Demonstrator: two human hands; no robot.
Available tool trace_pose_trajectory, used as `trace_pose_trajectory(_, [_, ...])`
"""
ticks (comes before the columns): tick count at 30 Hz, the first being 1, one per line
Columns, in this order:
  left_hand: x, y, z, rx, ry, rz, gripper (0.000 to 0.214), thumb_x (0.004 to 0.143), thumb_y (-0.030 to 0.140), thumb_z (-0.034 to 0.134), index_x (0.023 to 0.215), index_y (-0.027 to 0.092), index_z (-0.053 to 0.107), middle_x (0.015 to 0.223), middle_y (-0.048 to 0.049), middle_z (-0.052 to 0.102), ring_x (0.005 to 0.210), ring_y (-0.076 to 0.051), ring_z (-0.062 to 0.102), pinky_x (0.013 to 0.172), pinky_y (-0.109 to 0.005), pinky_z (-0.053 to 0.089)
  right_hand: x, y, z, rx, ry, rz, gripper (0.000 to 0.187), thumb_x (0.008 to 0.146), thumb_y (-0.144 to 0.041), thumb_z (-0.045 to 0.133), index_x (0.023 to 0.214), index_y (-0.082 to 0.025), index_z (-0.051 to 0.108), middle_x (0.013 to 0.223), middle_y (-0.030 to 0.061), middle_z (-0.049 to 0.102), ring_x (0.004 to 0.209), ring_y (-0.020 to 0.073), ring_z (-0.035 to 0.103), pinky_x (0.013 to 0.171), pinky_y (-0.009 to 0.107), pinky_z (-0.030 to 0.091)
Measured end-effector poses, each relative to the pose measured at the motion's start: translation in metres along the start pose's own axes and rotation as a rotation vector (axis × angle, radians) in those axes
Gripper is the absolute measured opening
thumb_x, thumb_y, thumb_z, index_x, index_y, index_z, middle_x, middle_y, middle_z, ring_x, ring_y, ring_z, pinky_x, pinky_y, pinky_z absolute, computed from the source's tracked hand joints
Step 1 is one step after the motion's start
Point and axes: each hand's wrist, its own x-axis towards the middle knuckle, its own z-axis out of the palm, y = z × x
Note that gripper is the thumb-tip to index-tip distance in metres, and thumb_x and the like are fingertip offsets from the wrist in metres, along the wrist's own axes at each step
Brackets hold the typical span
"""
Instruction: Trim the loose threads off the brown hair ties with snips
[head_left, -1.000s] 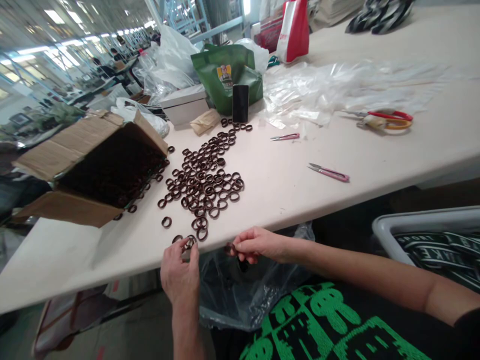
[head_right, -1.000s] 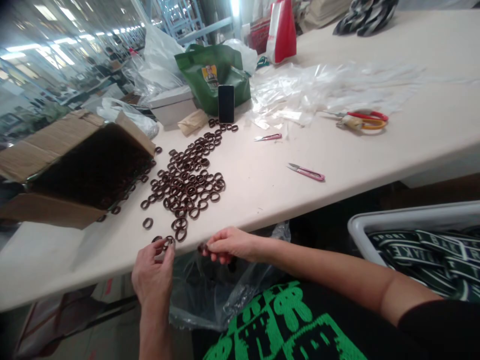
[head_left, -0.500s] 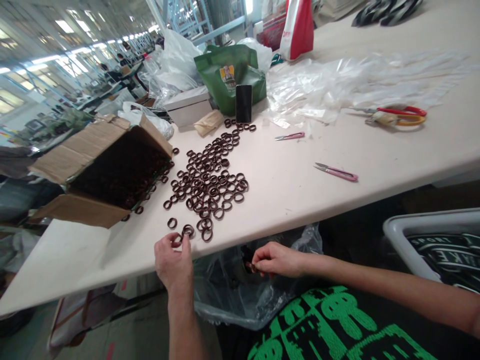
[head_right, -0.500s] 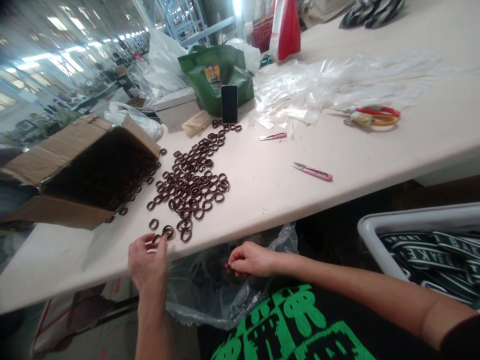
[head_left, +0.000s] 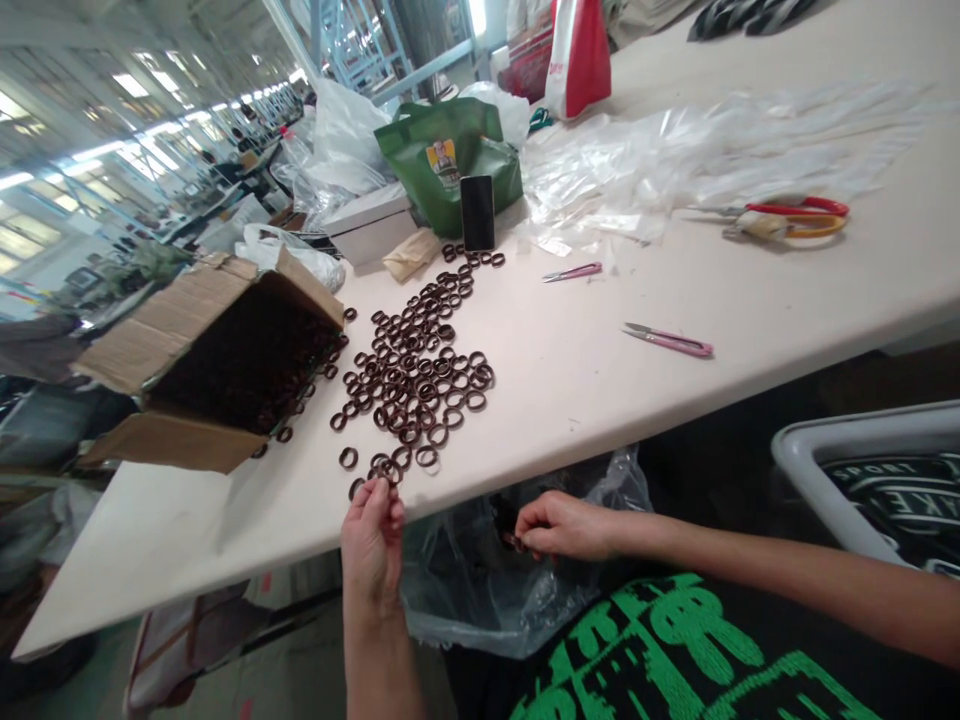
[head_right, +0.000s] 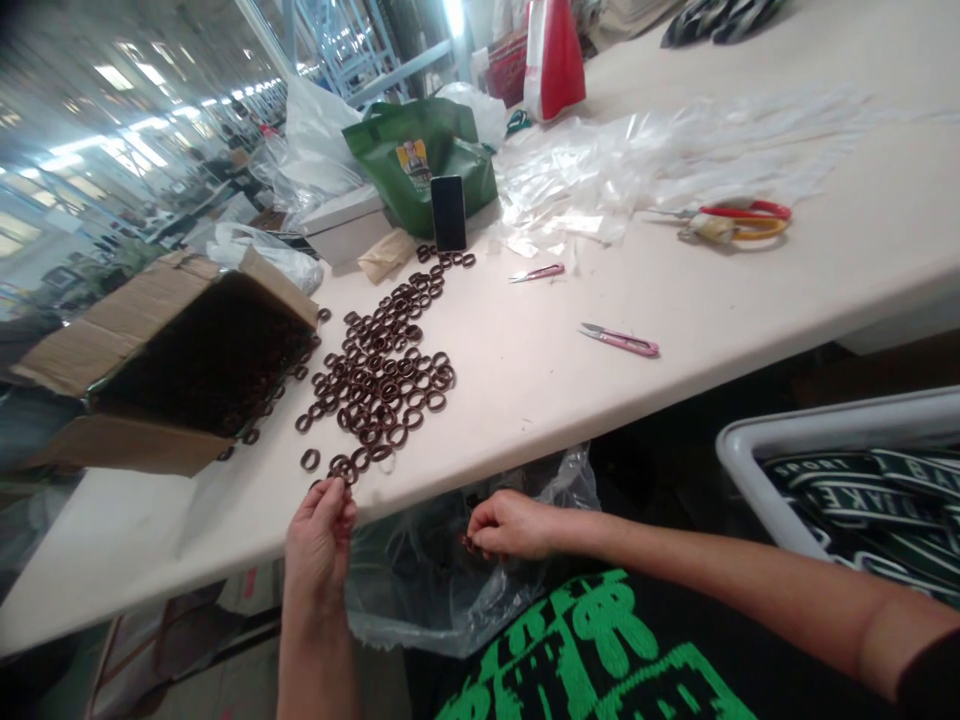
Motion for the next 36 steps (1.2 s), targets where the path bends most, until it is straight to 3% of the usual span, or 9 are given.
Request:
trace_pose_trajectory(5, [-0.012, 0.015, -0.001, -0.333, -0.086, -0.093, 0.026, 0.07, 0.033, 0.074, 0.078, 0.016, 0.055, 0.067, 0.0051, 0.046, 0.049, -0.002, 0.036, 0.044, -0.012, 0.03, 0.002, 0.004, 0.0, -0.04, 0.004, -0.027, 0.027, 0.076, -0.018, 0.051, 0.09, -0.011, 0.073, 0.071, 0.0027, 0.067, 0.058, 0.0106, 0.056, 0.052, 0.018, 0.04])
trace_pose_trajectory(10, [-0.025, 0.016, -0.002, -0.872, -0.272, -0.277, 0.005, 0.084, 0.01, 0.057, 0.087, 0.014, 0.057, 0.071, 0.0039, 0.048, 0.049, 0.0, 0.043, 0.045, -0.008, 0.037, 0.001, 0.004, -0.001, -0.087, 0.021, -0.053, 0.028, 0.077, -0.018, 0.051, 0.09, -0.011, 0.075, 0.072, 0.0031, 0.068, 0.058, 0.011, 0.057, 0.051, 0.017, 0.039])
trace_pose_trajectory(15, [-0.036, 0.012, -0.003, -1.054, -0.369, -0.311, 0.007, 0.086, 0.008, 0.057, 0.089, 0.015, 0.056, 0.07, 0.0051, 0.047, 0.05, 0.001, 0.049, 0.047, -0.008, 0.04, 0.0, 0.003, -0.001, -0.157, 0.028, -0.081, 0.028, 0.077, -0.018, 0.052, 0.09, -0.012, 0.076, 0.073, 0.003, 0.071, 0.058, 0.0117, 0.057, 0.051, 0.019, 0.039])
trace_pose_trajectory(18, [-0.042, 0.012, -0.002, -1.05, -0.384, -0.312, 0.008, 0.085, 0.008, 0.06, 0.089, 0.014, 0.057, 0.071, 0.0052, 0.048, 0.05, 0.001, 0.049, 0.047, -0.008, 0.04, -0.001, 0.005, 0.0, -0.27, 0.035, -0.131, 0.029, 0.078, -0.018, 0.054, 0.094, -0.015, 0.078, 0.078, 0.0037, 0.074, 0.063, 0.014, 0.062, 0.057, 0.021, 0.043])
trace_pose_trajectory(21, [-0.05, 0.011, 0.002, -0.959, -0.385, -0.299, 0.01, 0.082, 0.009, 0.067, 0.087, 0.013, 0.06, 0.07, 0.005, 0.049, 0.047, 0.001, 0.046, 0.045, -0.009, 0.04, -0.005, -0.003, -0.002, -0.313, 0.123, -0.222, 0.03, 0.079, -0.018, 0.056, 0.101, -0.017, 0.077, 0.09, 0.0055, 0.076, 0.076, 0.017, 0.067, 0.071, 0.024, 0.048])
trace_pose_trajectory(26, [-0.061, 0.008, 0.023, -0.679, -0.417, -0.266, 0.017, 0.076, 0.022, 0.079, 0.078, 0.013, 0.064, 0.07, 0.0047, 0.051, 0.044, 0.001, 0.039, 0.041, -0.011, 0.036, -0.017, -0.049, -0.012, 0.162, 0.283, -0.295, 0.029, 0.087, -0.034, 0.06, 0.107, -0.014, 0.065, 0.081, 0.0027, 0.068, 0.062, 0.0115, 0.06, 0.06, 0.023, 0.048])
trace_pose_trajectory(29, [-0.065, 0.007, 0.044, -0.551, -0.464, -0.283, 0.024, 0.07, 0.028, 0.084, 0.076, 0.015, 0.065, 0.065, 0.0058, 0.049, 0.044, 0.0, 0.036, 0.042, -0.011, 0.036, -0.024, -0.077, -0.017, 0.392, 0.293, -0.41, 0.033, 0.082, -0.036, 0.069, 0.105, -0.015, 0.06, 0.089, 0.0031, 0.067, 0.069, 0.0107, 0.062, 0.066, 0.024, 0.051])
trace_pose_trajectory(33, [-0.066, 0.01, 0.071, -0.427, -0.469, -0.273, 0.029, 0.063, 0.033, 0.088, 0.075, 0.015, 0.068, 0.067, 0.0023, 0.055, 0.055, -0.004, 0.047, 0.049, -0.012, 0.041, -0.028, -0.092, -0.021, 0.493, 0.354, -0.509, 0.026, 0.078, -0.034, 0.073, 0.09, -0.015, 0.06, 0.08, -0.0001, 0.065, 0.069, 0.01, 0.06, 0.068, 0.024, 0.05])
trace_pose_trajectory(36, [-0.065, 0.016, 0.089, -0.342, -0.483, -0.211, 0.031, 0.058, 0.035, 0.089, 0.07, 0.016, 0.068, 0.067, 0.0012, 0.059, 0.054, -0.005, 0.047, 0.048, -0.013, 0.04, -0.036, -0.091, -0.03, 0.423, 0.492, -0.551, 0.017, 0.08, -0.029, 0.069, 0.084, -0.015, 0.06, 0.073, -0.0021, 0.062, 0.065, 0.0093, 0.057, 0.065, 0.023, 0.049])
